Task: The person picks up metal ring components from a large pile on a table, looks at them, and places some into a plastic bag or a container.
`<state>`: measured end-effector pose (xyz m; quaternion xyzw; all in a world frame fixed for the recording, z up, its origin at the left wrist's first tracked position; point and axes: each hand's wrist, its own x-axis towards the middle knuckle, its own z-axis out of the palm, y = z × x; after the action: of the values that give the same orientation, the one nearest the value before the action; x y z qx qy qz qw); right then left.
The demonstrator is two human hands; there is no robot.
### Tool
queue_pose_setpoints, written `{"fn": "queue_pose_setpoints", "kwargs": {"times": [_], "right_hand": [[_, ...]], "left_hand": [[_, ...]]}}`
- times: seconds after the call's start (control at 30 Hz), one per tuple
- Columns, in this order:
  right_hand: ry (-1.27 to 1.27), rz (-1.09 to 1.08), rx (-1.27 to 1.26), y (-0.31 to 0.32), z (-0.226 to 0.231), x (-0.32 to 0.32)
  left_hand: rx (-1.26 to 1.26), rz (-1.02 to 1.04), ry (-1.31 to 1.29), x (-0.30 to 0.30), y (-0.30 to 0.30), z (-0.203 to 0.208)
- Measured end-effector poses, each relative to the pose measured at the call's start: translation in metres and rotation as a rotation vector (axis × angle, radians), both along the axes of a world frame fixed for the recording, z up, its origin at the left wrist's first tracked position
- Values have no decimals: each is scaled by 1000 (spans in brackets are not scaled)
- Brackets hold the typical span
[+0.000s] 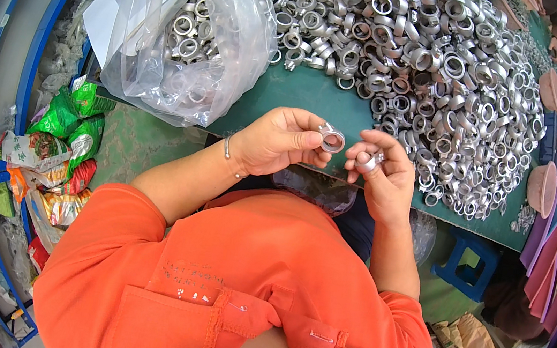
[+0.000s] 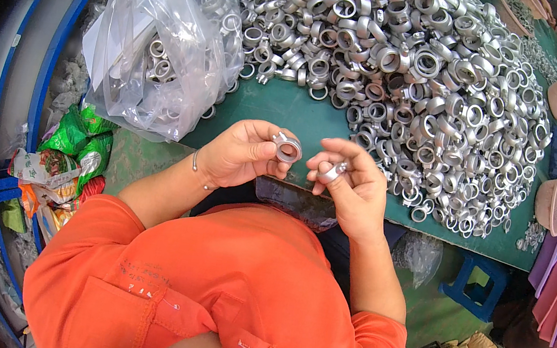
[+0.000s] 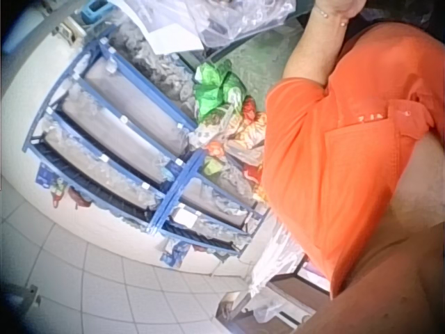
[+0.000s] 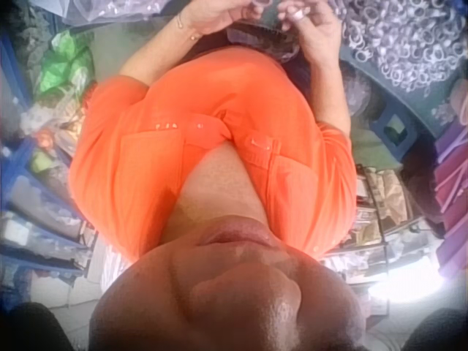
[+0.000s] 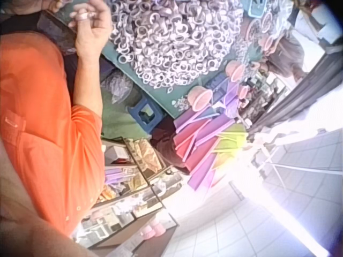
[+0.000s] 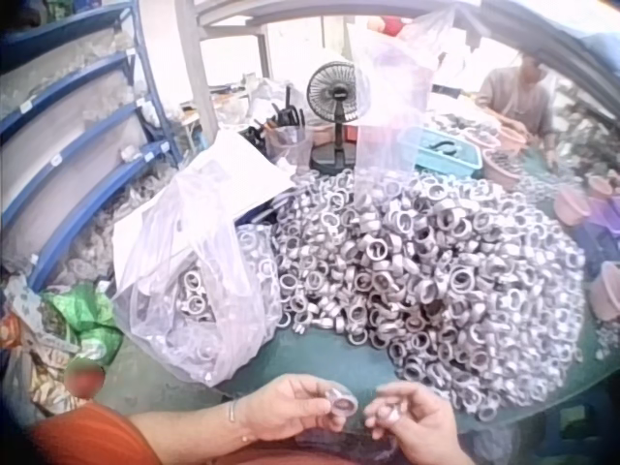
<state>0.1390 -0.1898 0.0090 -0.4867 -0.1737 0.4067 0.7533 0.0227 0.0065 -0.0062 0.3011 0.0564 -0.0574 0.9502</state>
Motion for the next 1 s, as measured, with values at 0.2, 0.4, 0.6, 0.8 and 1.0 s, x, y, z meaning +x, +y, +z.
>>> {"fn": "queue_pose_setpoints", "kwargs": {"times": [0.2, 0.4, 0.6, 0.8, 1.0], "right_hand": [[-167, 111, -208, -5, 17, -5], [-804, 468, -451, -18, 35, -4], [-1586, -121, -629, -4, 29, 18], [-1775, -209, -767, 8, 11, 28], [-1454, 90, -404, 8, 1, 5]], "left_hand": [[222, -50, -61, -4, 4, 7], [1239, -356, -98, -6, 9, 34], [1768, 374, -384, 42, -3, 16], [2070, 578, -223, 75, -4, 0], [1928, 618, -328, 75, 17, 1]]}}
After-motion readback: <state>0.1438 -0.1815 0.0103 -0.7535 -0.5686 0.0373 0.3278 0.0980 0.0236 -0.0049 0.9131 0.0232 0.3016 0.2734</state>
